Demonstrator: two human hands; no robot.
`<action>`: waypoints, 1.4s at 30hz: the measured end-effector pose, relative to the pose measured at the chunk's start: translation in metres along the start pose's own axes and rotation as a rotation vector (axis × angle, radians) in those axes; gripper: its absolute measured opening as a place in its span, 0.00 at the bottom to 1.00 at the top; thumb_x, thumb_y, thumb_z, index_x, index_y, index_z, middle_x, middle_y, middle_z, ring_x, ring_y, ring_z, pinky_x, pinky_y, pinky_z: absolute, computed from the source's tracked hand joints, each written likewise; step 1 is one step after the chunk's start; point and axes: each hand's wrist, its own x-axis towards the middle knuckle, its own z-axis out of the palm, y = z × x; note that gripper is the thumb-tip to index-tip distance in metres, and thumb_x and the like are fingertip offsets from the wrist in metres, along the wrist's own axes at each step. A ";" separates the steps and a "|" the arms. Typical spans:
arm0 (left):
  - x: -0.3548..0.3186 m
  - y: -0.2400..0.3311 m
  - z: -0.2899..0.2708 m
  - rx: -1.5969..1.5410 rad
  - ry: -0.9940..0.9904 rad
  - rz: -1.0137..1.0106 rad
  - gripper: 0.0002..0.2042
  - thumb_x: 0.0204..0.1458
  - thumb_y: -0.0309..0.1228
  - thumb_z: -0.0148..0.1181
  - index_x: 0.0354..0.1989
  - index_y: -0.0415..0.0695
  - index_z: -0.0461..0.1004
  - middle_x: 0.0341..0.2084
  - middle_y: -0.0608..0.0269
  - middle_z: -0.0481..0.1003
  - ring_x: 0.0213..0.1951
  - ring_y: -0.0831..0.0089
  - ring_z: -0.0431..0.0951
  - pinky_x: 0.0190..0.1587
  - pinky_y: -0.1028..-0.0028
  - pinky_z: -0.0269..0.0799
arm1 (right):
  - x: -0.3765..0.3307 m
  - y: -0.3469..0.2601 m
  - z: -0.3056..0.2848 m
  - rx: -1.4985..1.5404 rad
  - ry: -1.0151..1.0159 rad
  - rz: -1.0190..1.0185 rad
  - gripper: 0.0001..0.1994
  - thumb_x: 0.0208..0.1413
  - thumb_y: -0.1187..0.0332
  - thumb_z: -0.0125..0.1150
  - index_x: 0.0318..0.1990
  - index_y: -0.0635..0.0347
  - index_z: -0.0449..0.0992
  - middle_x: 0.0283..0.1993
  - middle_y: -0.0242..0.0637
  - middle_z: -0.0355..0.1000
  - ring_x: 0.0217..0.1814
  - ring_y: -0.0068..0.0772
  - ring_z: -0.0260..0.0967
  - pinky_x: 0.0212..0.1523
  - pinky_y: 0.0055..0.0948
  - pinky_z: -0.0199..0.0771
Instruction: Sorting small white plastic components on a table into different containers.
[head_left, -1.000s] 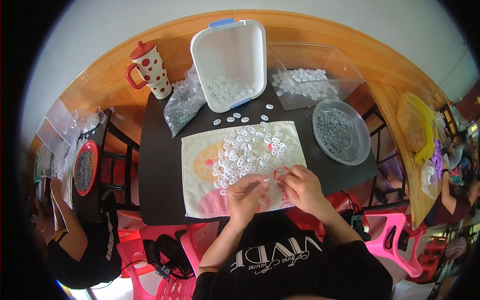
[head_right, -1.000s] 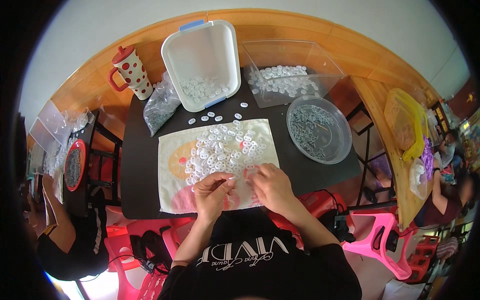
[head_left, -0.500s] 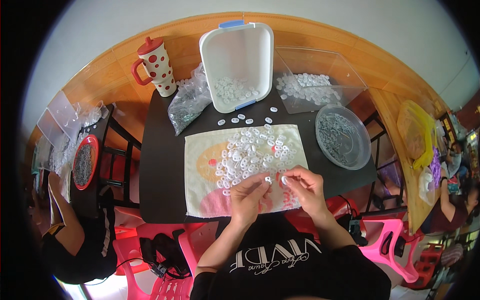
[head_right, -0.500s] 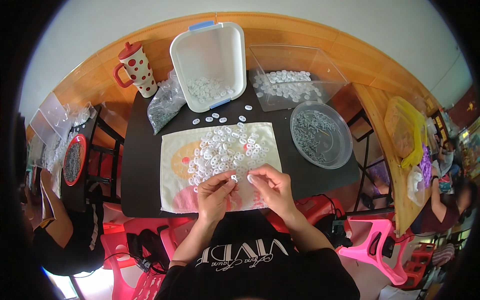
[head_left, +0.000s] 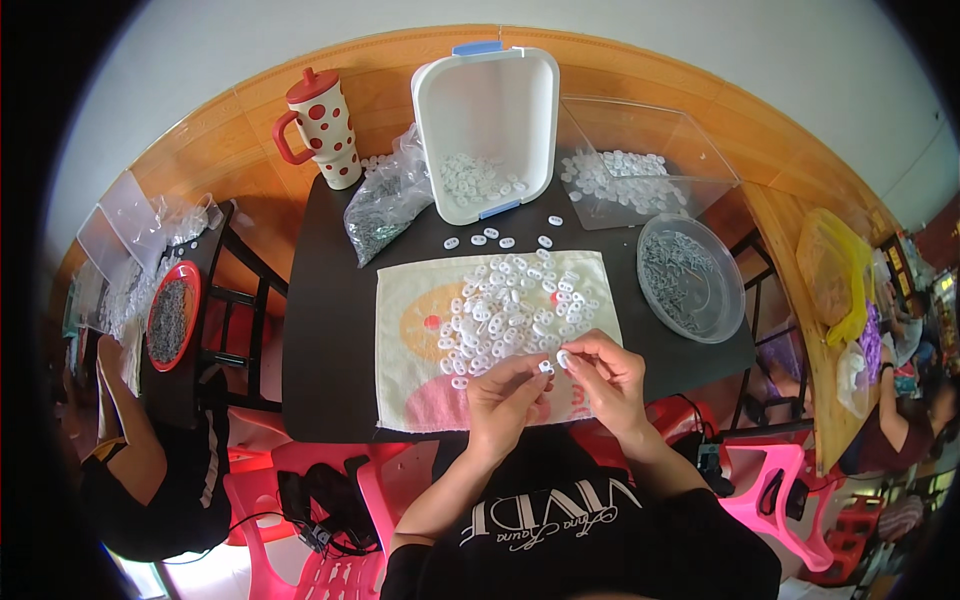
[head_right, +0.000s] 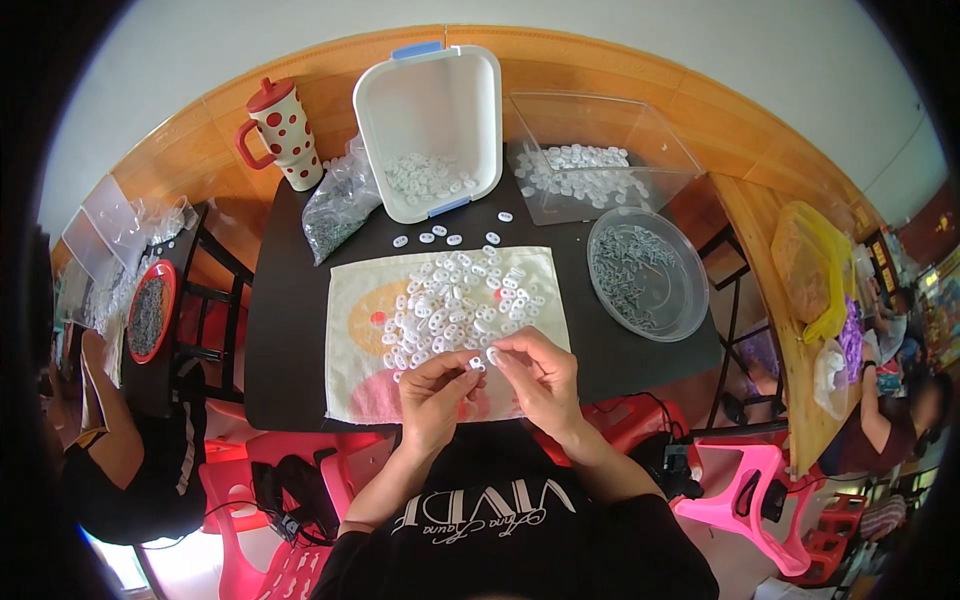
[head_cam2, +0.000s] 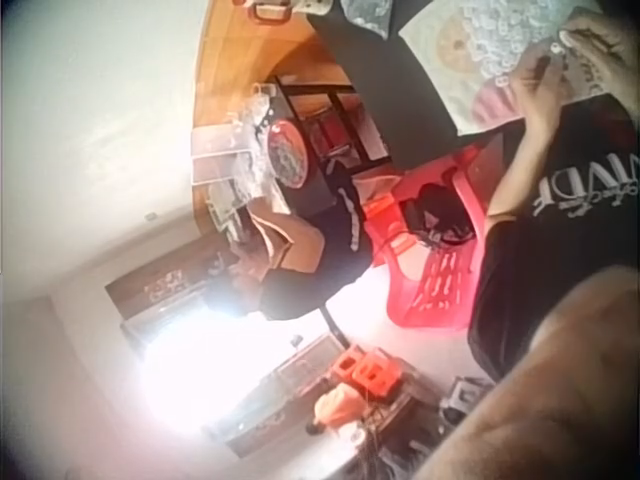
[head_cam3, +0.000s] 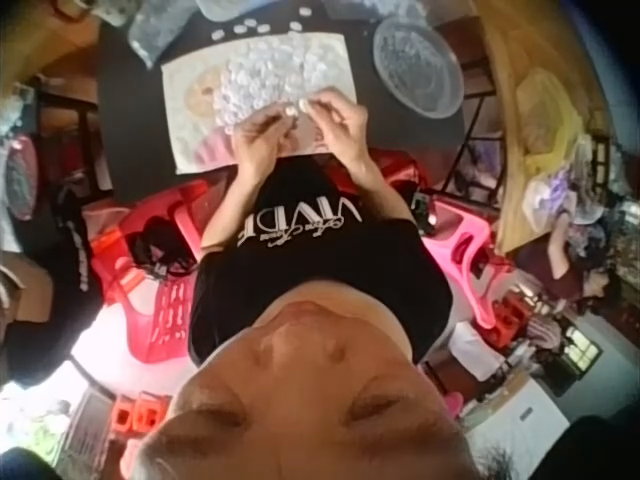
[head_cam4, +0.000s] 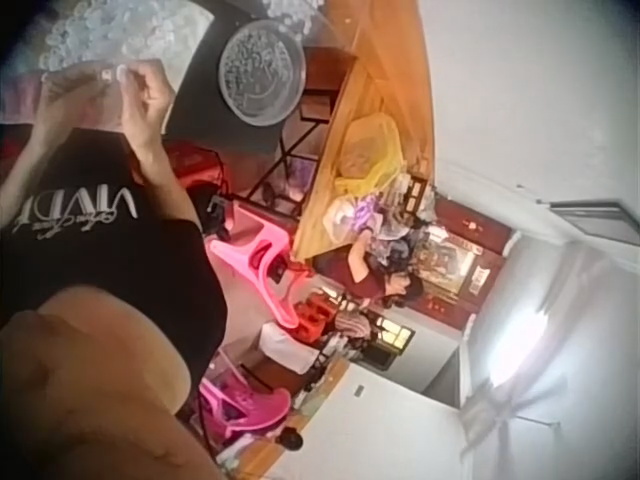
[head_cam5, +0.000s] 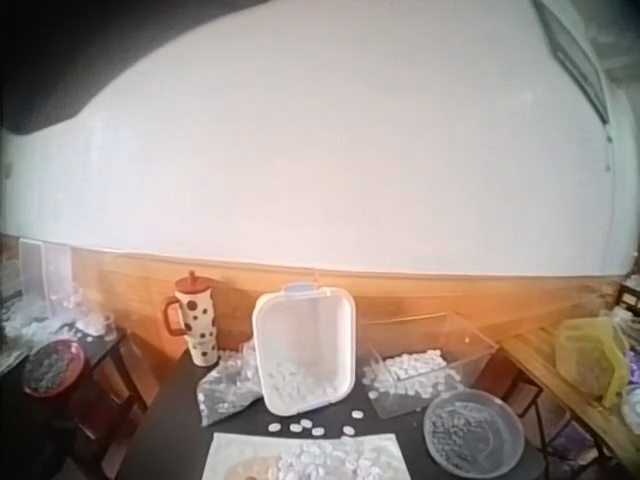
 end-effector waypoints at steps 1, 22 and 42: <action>0.000 -0.001 -0.001 -0.001 0.000 0.001 0.11 0.56 0.14 0.58 0.46 0.34 0.79 0.32 0.57 0.81 0.31 0.77 0.79 0.34 0.80 0.74 | 0.000 0.000 0.001 0.008 -0.005 -0.035 0.07 0.60 0.85 0.57 0.44 0.72 0.77 0.39 0.36 0.72 0.38 0.19 0.69 0.38 0.18 0.67; 0.008 -0.009 -0.002 -0.071 0.031 -0.012 0.07 0.56 0.16 0.61 0.42 0.33 0.80 0.32 0.52 0.82 0.30 0.71 0.82 0.30 0.79 0.76 | -0.002 0.006 0.001 0.070 0.077 0.031 0.05 0.60 0.82 0.59 0.43 0.69 0.77 0.34 0.27 0.71 0.29 0.08 0.61 0.27 0.14 0.58; 0.013 -0.015 -0.005 -0.182 0.033 0.032 0.11 0.57 0.15 0.59 0.46 0.37 0.80 0.34 0.62 0.80 0.35 0.74 0.80 0.37 0.78 0.75 | -0.006 0.018 0.006 0.151 0.173 0.071 0.09 0.61 0.79 0.60 0.48 0.68 0.77 0.37 0.29 0.73 0.35 0.14 0.65 0.36 0.16 0.65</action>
